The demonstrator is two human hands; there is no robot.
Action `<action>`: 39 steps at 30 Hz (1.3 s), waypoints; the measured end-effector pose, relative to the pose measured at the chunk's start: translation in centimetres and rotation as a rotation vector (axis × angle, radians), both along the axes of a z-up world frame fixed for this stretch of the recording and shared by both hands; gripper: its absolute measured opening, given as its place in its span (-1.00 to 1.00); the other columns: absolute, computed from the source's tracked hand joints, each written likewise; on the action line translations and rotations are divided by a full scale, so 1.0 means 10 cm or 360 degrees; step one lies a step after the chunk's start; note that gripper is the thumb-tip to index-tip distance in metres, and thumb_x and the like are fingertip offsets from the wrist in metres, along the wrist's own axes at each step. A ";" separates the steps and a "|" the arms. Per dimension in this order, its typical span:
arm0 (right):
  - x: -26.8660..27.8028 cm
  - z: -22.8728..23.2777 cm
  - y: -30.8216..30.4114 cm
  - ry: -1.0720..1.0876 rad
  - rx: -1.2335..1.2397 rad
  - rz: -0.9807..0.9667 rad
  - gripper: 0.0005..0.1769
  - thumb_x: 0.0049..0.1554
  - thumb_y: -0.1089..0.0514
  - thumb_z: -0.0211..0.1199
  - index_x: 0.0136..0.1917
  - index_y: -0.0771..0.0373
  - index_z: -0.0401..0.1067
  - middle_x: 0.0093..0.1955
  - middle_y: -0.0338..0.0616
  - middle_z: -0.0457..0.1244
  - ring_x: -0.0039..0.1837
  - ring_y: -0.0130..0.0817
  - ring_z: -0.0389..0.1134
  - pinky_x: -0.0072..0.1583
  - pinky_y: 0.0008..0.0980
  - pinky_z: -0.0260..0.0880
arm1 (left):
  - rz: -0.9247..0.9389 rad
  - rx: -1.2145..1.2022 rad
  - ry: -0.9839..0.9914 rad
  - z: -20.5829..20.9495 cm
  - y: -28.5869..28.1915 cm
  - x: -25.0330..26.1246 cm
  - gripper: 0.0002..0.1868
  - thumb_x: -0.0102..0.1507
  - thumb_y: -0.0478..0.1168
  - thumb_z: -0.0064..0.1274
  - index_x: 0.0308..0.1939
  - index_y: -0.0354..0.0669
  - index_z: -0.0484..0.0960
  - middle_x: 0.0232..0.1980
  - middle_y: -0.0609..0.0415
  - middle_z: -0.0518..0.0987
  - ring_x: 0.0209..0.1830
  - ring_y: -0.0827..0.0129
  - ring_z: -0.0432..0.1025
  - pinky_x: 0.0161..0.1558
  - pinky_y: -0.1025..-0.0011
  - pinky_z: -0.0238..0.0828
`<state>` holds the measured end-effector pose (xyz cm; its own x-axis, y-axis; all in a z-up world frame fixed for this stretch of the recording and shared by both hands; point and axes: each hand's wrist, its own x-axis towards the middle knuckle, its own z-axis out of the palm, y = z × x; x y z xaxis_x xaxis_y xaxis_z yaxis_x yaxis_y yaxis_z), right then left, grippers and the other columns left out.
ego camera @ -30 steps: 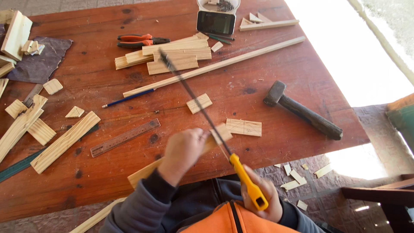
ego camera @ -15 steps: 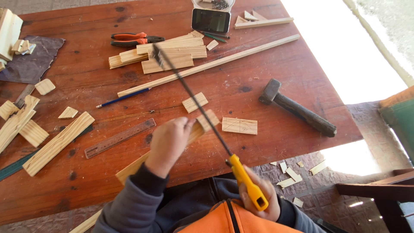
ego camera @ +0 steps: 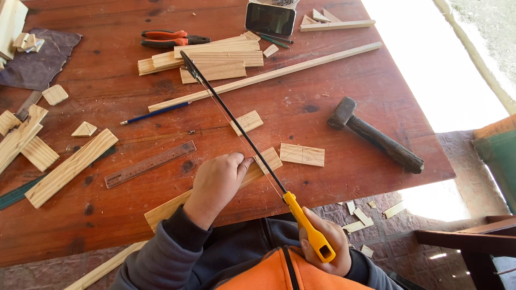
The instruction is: The person saws through a piece of wood using a hacksaw, making multiple cuts to create smaller rectangular blocks.
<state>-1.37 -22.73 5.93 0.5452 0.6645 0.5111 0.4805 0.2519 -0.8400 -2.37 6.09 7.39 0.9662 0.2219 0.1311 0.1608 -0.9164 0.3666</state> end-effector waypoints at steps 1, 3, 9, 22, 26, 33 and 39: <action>-0.02 -0.05 -0.01 0.0024 0.0064 -0.0033 -0.34 0.21 0.27 0.17 0.53 0.41 0.10 -0.32 -0.22 0.20 -0.35 -0.39 0.26 -0.13 -0.44 0.40 | 0.0035 -0.0022 0.0025 -0.02 0.01 0.00 -0.59 0.44 0.06 -0.06 -0.42 -0.04 0.49 -0.50 -0.01 0.57 -0.52 -0.01 0.49 -0.48 0.05 0.36; -0.09 -0.13 -0.01 0.0047 0.0129 -0.0075 -0.33 0.20 0.28 0.20 0.52 0.43 0.10 -0.34 -0.18 0.20 -0.35 -0.38 0.26 -0.12 -0.44 0.40 | 0.0061 -0.0042 0.0051 -0.05 0.04 0.01 -0.59 0.44 0.08 -0.08 -0.43 -0.03 0.47 -0.49 -0.02 0.58 -0.50 -0.04 0.49 -0.46 0.02 0.35; -0.13 -0.10 -0.02 0.0235 0.0508 -0.0156 -0.27 0.20 0.37 0.12 0.57 0.44 -0.02 -0.38 -0.13 0.10 -0.36 -0.36 0.18 -0.16 -0.40 0.34 | -0.0025 -0.0099 0.0047 -0.01 -0.01 -0.01 -0.56 0.45 0.13 -0.15 -0.41 -0.02 0.36 -0.54 0.01 0.53 -0.53 -0.05 0.46 -0.48 0.00 0.30; -0.08 -0.10 -0.27 0.0281 0.0568 -0.0298 -0.27 0.23 0.33 0.10 0.61 0.38 -0.05 -0.38 -0.11 0.12 -0.36 -0.38 0.17 -0.18 -0.38 0.33 | -0.0462 0.0775 -0.0217 -0.39 -0.15 0.18 -0.89 0.43 -0.13 -0.18 -0.18 0.03 0.39 -0.34 0.13 0.44 -0.41 0.20 0.37 -0.33 0.18 0.27; -0.06 -0.09 -0.27 0.0258 0.0574 -0.0256 -0.27 0.22 0.35 0.08 0.60 0.40 -0.06 -0.37 -0.11 0.12 -0.37 -0.38 0.16 -0.20 -0.39 0.32 | -0.0467 0.0475 0.0072 -0.38 -0.16 0.19 -0.83 0.43 -0.13 -0.18 -0.24 -0.03 0.37 -0.38 0.05 0.47 -0.45 0.08 0.42 -0.35 0.05 0.38; 0.03 -0.11 -0.36 0.0235 0.0500 -0.0311 -0.29 0.23 0.31 0.10 0.58 0.42 -0.03 -0.37 -0.13 0.15 -0.37 -0.39 0.20 -0.20 -0.42 0.36 | -0.0433 0.0414 0.0339 -0.31 0.00 0.28 -0.28 0.23 0.38 0.14 0.08 -0.13 0.33 -0.10 -0.02 0.50 -0.18 0.05 0.50 -0.18 0.10 0.47; 0.21 -0.07 -0.57 0.0212 0.0568 -0.0409 -0.30 0.22 0.33 0.11 0.58 0.40 0.00 -0.40 -0.12 0.10 -0.39 -0.40 0.15 -0.24 -0.41 0.30 | -0.0495 0.0266 0.0370 -0.20 -0.14 0.43 -0.12 0.08 0.36 0.31 0.17 -0.03 0.20 0.05 -0.09 0.34 -0.39 -0.12 0.49 -0.37 -0.03 0.48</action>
